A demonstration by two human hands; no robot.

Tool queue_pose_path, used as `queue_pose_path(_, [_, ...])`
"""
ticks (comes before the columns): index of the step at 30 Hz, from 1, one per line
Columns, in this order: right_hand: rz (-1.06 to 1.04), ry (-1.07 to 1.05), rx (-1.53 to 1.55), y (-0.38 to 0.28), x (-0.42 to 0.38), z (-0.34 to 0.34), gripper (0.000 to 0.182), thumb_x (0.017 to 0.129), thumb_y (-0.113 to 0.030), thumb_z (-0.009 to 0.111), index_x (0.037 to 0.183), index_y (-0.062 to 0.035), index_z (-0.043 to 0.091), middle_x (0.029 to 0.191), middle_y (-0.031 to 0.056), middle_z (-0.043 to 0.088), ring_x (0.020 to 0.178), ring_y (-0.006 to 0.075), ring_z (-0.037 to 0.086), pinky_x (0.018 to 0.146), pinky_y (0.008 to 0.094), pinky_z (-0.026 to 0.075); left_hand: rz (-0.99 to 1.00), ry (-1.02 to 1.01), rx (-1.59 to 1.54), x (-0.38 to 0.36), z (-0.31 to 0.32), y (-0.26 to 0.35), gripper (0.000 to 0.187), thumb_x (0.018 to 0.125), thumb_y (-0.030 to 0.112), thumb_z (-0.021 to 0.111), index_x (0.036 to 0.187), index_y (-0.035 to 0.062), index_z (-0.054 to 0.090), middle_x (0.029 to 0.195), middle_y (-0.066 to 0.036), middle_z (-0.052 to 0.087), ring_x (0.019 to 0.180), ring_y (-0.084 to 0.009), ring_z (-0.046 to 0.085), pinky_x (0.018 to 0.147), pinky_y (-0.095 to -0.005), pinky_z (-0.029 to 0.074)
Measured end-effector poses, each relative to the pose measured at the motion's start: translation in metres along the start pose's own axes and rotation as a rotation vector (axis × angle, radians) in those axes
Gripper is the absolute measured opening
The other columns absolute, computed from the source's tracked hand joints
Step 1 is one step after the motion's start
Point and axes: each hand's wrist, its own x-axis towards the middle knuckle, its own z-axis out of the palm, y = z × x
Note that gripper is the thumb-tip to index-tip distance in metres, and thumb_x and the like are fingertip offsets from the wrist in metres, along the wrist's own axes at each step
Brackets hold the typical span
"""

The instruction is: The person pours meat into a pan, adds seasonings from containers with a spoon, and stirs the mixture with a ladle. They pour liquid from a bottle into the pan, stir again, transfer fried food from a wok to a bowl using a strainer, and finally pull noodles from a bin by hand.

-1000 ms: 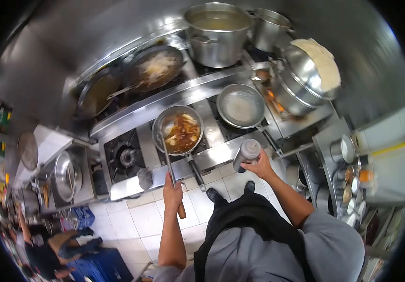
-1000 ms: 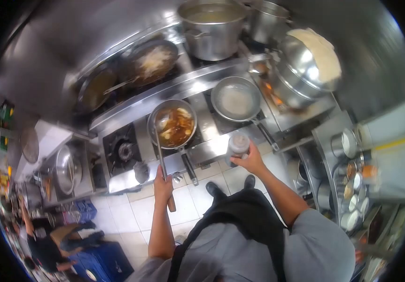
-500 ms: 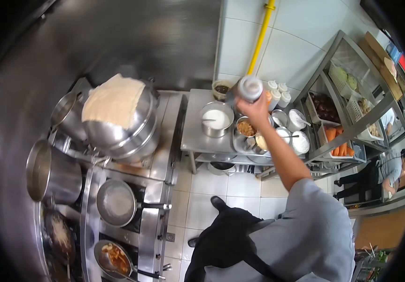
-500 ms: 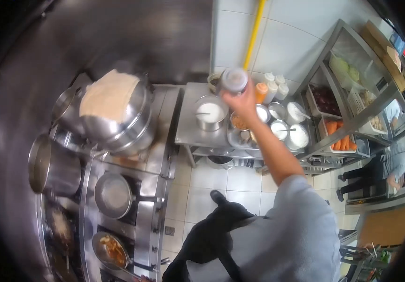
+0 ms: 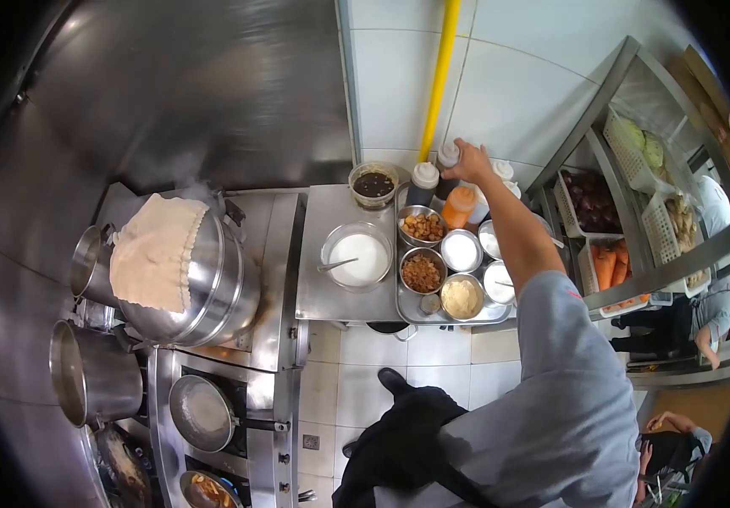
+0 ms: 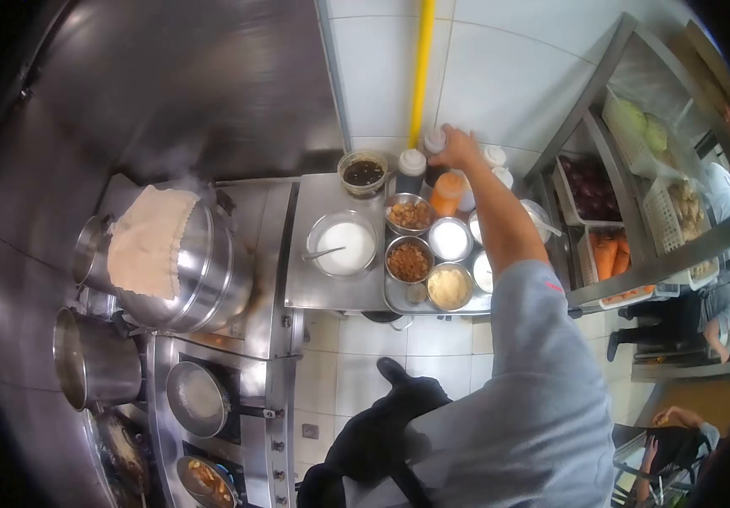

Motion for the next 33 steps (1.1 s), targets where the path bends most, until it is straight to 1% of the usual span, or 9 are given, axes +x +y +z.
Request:
queue_pose_path(2, [-0.035, -0.191, -0.282, -0.001, 0.001, 0.002, 0.095, 0.057, -0.049, 0.082, 0.136, -0.0100, 0.047, 0.127, 0.0162, 0.060, 0.133, 0.0326, 0.044, 0.114, 0.0611, 0.016, -0.007, 0.001, -0.005, -0.001, -0.001, 0.007, 0.040, 0.094, 0.020, 0.044, 0.129, 0.0019, 0.050, 0.091, -0.010, 0.062, 0.074, -0.0265, 0.057, 0.061, -0.0383, 0.047])
queue_pose_path(6, [-0.011, -0.317, -0.453, -0.019, -0.012, -0.001, 0.095, 0.058, -0.049, 0.083, 0.137, -0.0115, 0.046, 0.127, 0.0149, 0.061, 0.134, 0.0325, 0.042, 0.113, 0.0635, 0.016, -0.019, 0.002, -0.014, -0.003, -0.002, 0.015, 0.041, 0.092, 0.017, 0.045, 0.130, 0.0021, 0.049, 0.088, -0.009, 0.060, 0.070, -0.0247, 0.055, 0.058, -0.0371, 0.045])
queue_pose_path(9, [0.023, -0.125, -0.304, -0.040, -0.015, 0.007, 0.093, 0.059, -0.050, 0.083, 0.136, -0.0145, 0.047, 0.128, 0.0128, 0.061, 0.137, 0.0335, 0.038, 0.112, 0.0669, 0.014, -0.031, 0.007, -0.034, -0.004, -0.002, 0.014, 0.043, 0.091, 0.015, 0.045, 0.131, 0.0022, 0.049, 0.085, -0.008, 0.059, 0.068, -0.0233, 0.054, 0.056, -0.0362, 0.044])
queue_pose_path(14, [-0.203, -0.266, -0.282, -0.061, -0.004, 0.014, 0.083, 0.062, -0.051, 0.081, 0.132, -0.0173, 0.053, 0.130, 0.0083, 0.060, 0.140, 0.0362, 0.031, 0.110, 0.0716, 0.010, -0.051, 0.023, -0.066, -0.009, -0.004, 0.013, 0.045, 0.089, 0.012, 0.046, 0.133, 0.0025, 0.047, 0.081, -0.007, 0.056, 0.064, -0.0210, 0.052, 0.053, -0.0347, 0.042])
queue_pose_path(21, [-0.210, -0.199, -0.365, -0.072, -0.020, 0.017, 0.079, 0.062, -0.050, 0.081, 0.130, -0.0172, 0.055, 0.130, 0.0076, 0.060, 0.138, 0.0323, 0.038, 0.109, 0.0731, 0.009, -0.080, 0.027, -0.162, -0.009, -0.006, -0.010, 0.049, 0.087, 0.008, 0.047, 0.135, 0.0029, 0.046, 0.074, -0.006, 0.053, 0.058, -0.0178, 0.048, 0.049, -0.0327, 0.039])
queue_pose_path(29, [-0.019, -0.006, -0.171, -0.086, -0.031, -0.004, 0.078, 0.061, -0.042, 0.081, 0.129, -0.0161, 0.055, 0.131, 0.0088, 0.058, 0.128, 0.0284, 0.049, 0.105, 0.0759, 0.011, -0.052, 0.014, -0.540, 0.021, -0.018, -0.092, 0.054, 0.084, 0.002, 0.048, 0.138, 0.0033, 0.044, 0.067, -0.004, 0.049, 0.051, -0.0141, 0.045, 0.044, -0.0303, 0.036])
queue_pose_path(30, [-0.123, 0.165, -0.191, -0.079, -0.029, -0.004, 0.076, 0.062, -0.042, 0.080, 0.129, -0.0158, 0.055, 0.125, 0.0089, 0.060, 0.123, 0.0286, 0.052, 0.104, 0.0770, 0.013, -0.076, 0.011, -0.610, 0.012, -0.016, -0.092, 0.058, 0.085, 0.005, 0.052, 0.141, 0.0024, 0.038, 0.079, -0.010, 0.054, 0.061, -0.0177, 0.052, 0.049, -0.0318, 0.042])
queue_pose_path(32, [-0.171, 0.301, -0.204, -0.080, -0.019, -0.031, 0.074, 0.068, -0.045, 0.077, 0.132, -0.0166, 0.051, 0.120, 0.0118, 0.062, 0.119, 0.0291, 0.055, 0.103, 0.0674, 0.026, -0.126, 0.011, -0.751, -0.013, -0.014, -0.085, 0.069, 0.088, 0.011, 0.060, 0.147, 0.0006, 0.026, 0.104, -0.021, 0.064, 0.080, -0.0249, 0.066, 0.061, -0.0348, 0.055])
queue_pose_path(33, [-0.130, 0.251, -0.167, -0.111, -0.034, -0.071, 0.079, 0.069, -0.046, 0.077, 0.136, -0.0178, 0.046, 0.117, 0.0157, 0.064, 0.111, 0.0276, 0.061, 0.097, 0.0552, 0.039, -0.079, 0.018, -0.603, -0.026, -0.020, -0.056, 0.045, 0.089, 0.010, 0.046, 0.133, 0.0050, 0.042, 0.081, -0.008, 0.057, 0.069, -0.0193, 0.056, 0.057, -0.0351, 0.049])
